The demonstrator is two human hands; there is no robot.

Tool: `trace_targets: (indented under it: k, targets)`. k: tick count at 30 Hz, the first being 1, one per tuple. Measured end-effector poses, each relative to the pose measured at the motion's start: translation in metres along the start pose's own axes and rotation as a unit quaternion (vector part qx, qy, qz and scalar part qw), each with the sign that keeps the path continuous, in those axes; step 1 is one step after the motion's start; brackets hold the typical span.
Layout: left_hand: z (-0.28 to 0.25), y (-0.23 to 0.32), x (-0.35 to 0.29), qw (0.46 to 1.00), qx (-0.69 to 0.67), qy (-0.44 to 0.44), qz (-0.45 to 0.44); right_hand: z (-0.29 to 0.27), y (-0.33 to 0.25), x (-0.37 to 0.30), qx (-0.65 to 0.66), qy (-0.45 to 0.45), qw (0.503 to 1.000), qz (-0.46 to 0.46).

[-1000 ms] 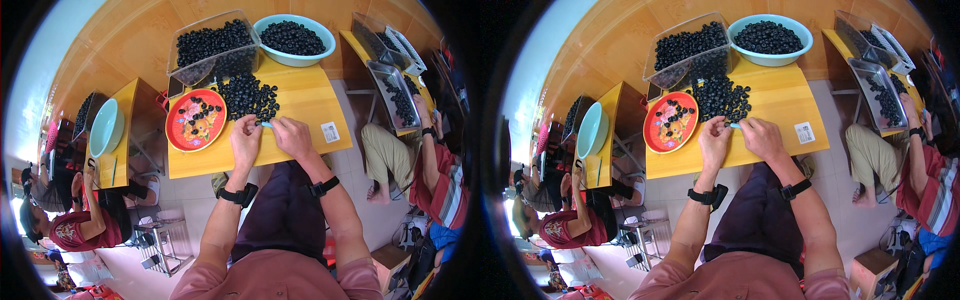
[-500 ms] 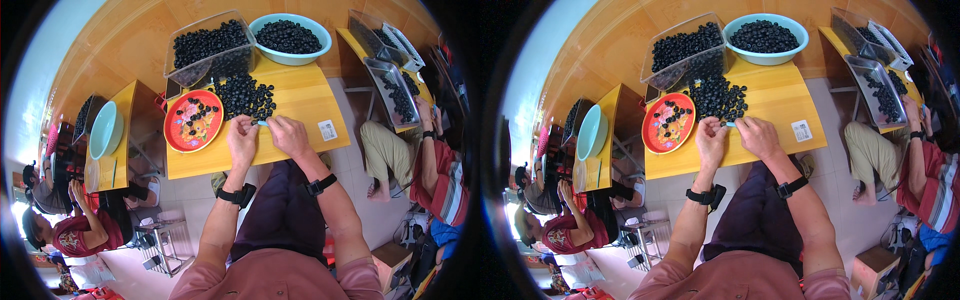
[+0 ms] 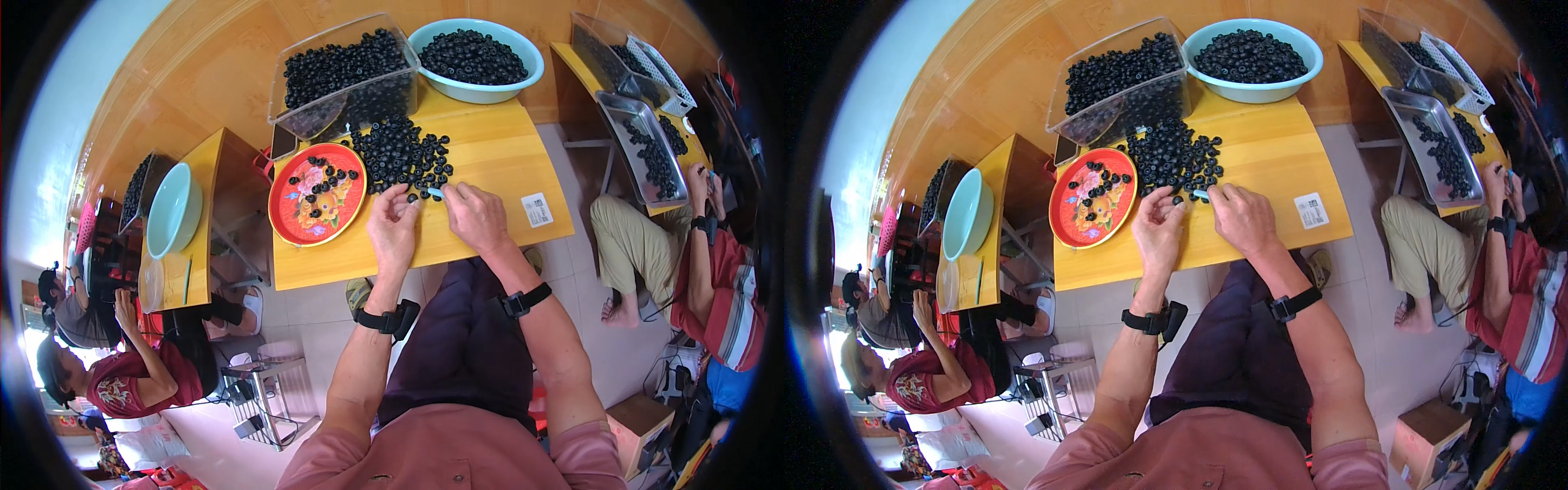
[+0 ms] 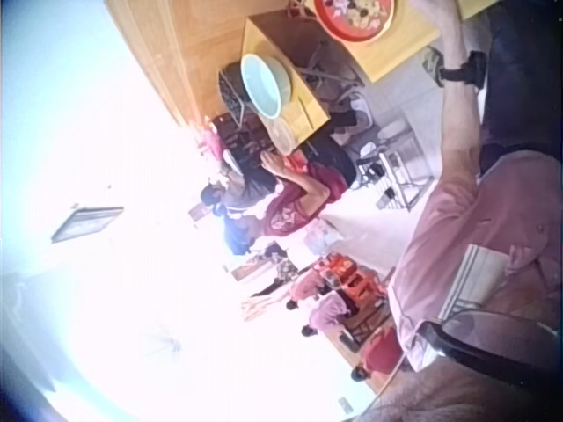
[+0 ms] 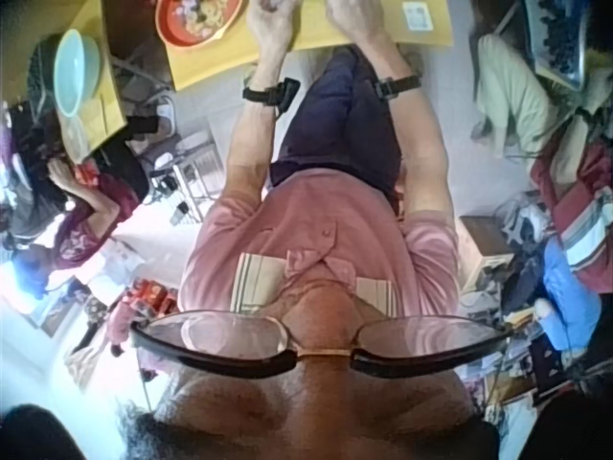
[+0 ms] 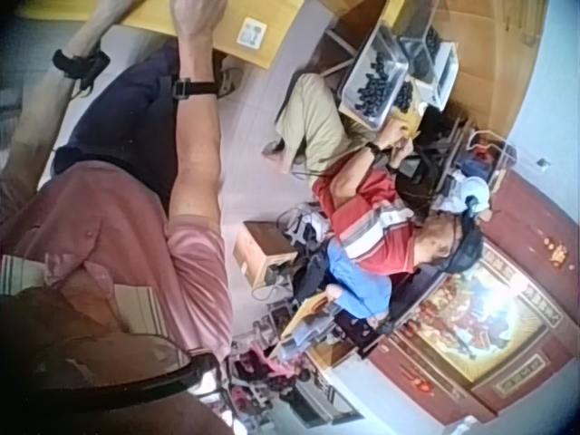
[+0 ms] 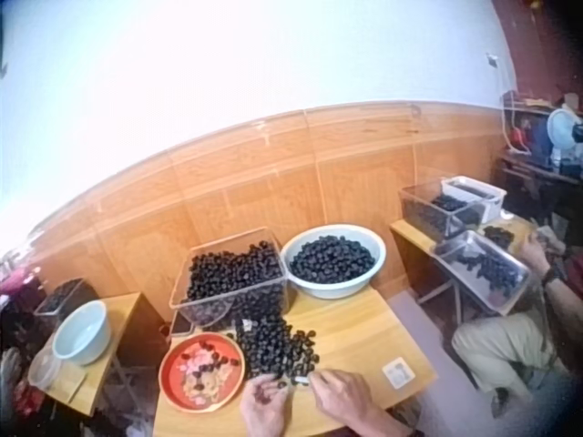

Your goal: Sorting small black round parts from a tray into containers and onto a plate.

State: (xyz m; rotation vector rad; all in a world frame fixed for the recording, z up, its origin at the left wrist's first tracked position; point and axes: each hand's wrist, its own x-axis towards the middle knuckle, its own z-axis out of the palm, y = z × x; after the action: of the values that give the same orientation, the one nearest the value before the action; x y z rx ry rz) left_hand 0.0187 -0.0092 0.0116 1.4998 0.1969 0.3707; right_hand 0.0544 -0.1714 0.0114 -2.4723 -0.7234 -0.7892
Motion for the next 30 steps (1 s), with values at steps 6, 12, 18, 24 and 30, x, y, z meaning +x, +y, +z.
trace_targets:
  k: [6, 12, 18, 24, 30]
  targets:
    - [-0.003, -0.007, 0.001, 0.994, 0.080, 0.001, 0.074, -0.001, 0.001, -0.001, 0.000, -0.002, 1.000, 0.010]
    - [-0.004, -0.011, 0.003, 0.993, 0.073, -0.010, 0.087, -0.001, 0.000, 0.001, 0.001, -0.007, 1.000, 0.012]
    - [-0.008, -0.008, 0.001, 0.996, 0.032, 0.025, 0.073, 0.001, -0.005, 0.004, 0.010, 0.011, 1.000, 0.020]
    - [-0.051, 0.025, 0.023, 0.931, 0.257, 0.104, 0.238, -0.004, 0.000, 0.002, -0.013, 0.012, 0.998, 0.067]
    - [-0.082, 0.042, 0.051, 0.795, 0.505, 0.117, 0.314, -0.001, 0.001, 0.005, -0.012, 0.039, 0.996, 0.084]
